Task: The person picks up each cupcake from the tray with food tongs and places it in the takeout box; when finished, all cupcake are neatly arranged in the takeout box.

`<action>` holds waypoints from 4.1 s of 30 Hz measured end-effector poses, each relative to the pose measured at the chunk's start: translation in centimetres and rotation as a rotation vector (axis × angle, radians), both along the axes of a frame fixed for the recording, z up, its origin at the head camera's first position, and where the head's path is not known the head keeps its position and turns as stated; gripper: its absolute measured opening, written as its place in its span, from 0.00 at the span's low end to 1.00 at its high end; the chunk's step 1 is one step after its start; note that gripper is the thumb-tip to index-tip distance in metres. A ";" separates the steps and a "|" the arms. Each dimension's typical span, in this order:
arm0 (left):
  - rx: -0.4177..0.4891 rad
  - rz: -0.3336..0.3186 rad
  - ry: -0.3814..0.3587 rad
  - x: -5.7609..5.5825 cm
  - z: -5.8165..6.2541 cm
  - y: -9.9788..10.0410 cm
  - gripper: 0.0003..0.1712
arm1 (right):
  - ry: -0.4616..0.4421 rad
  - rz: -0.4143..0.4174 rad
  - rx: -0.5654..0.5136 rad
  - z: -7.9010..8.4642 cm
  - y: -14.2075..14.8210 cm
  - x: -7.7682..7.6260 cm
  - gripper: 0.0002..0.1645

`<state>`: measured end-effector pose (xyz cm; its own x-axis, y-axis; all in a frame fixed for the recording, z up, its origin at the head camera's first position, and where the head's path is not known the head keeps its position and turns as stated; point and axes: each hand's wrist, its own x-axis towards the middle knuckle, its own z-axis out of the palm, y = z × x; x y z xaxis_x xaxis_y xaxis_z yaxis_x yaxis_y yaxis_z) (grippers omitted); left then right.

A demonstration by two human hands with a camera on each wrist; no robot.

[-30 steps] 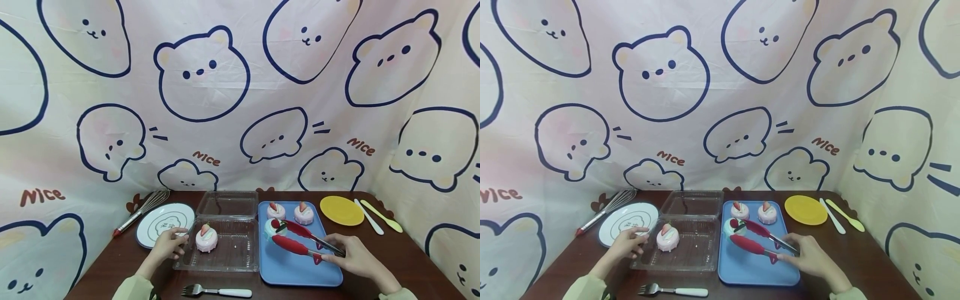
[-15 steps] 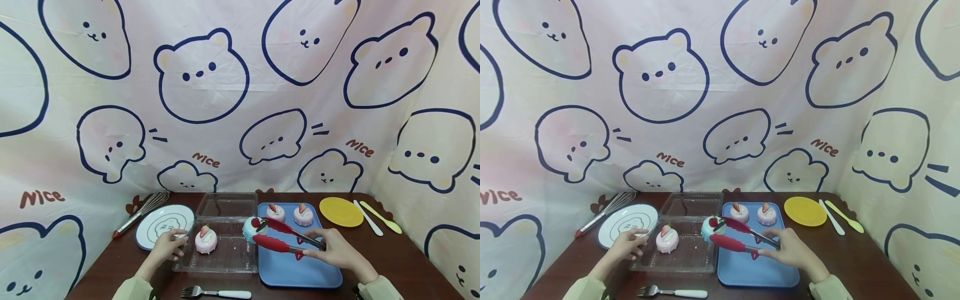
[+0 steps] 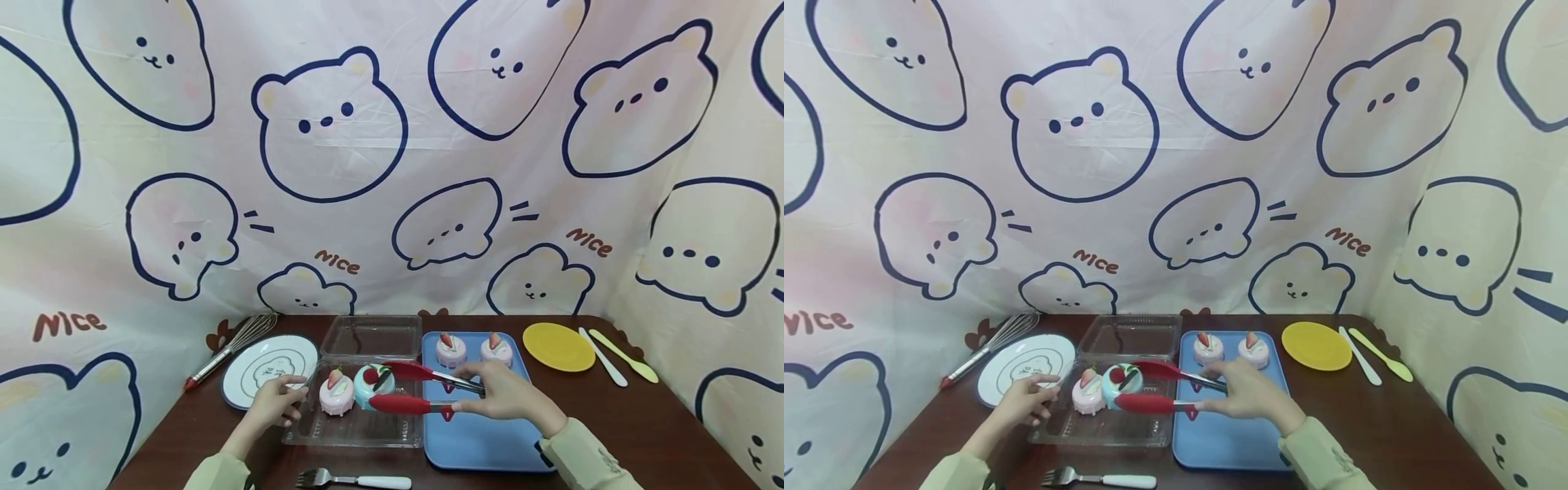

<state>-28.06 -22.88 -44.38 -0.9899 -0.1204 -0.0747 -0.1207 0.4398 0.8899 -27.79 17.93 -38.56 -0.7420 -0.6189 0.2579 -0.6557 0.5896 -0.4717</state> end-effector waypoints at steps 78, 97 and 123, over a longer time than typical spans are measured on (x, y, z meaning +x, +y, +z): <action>-0.027 0.002 -0.004 -0.1 0.0 -0.1 0.20 | 0.030 0.152 0.372 2.0 -8.0 -1.8 0.27; -0.025 0.005 -0.011 -0.2 -0.3 -0.2 0.20 | 0.051 0.137 0.429 2.3 -8.3 -2.0 0.28; -0.011 0.014 0.002 -0.2 -0.3 -0.1 0.18 | 0.030 0.158 0.397 1.4 -8.3 -2.8 0.28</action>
<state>-28.25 -22.99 -44.67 -0.9883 -0.1348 -0.0711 -0.1247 0.4475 0.8856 -30.61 9.63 -37.16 -0.6262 -0.7797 -0.0034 -0.7623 0.6131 -0.2073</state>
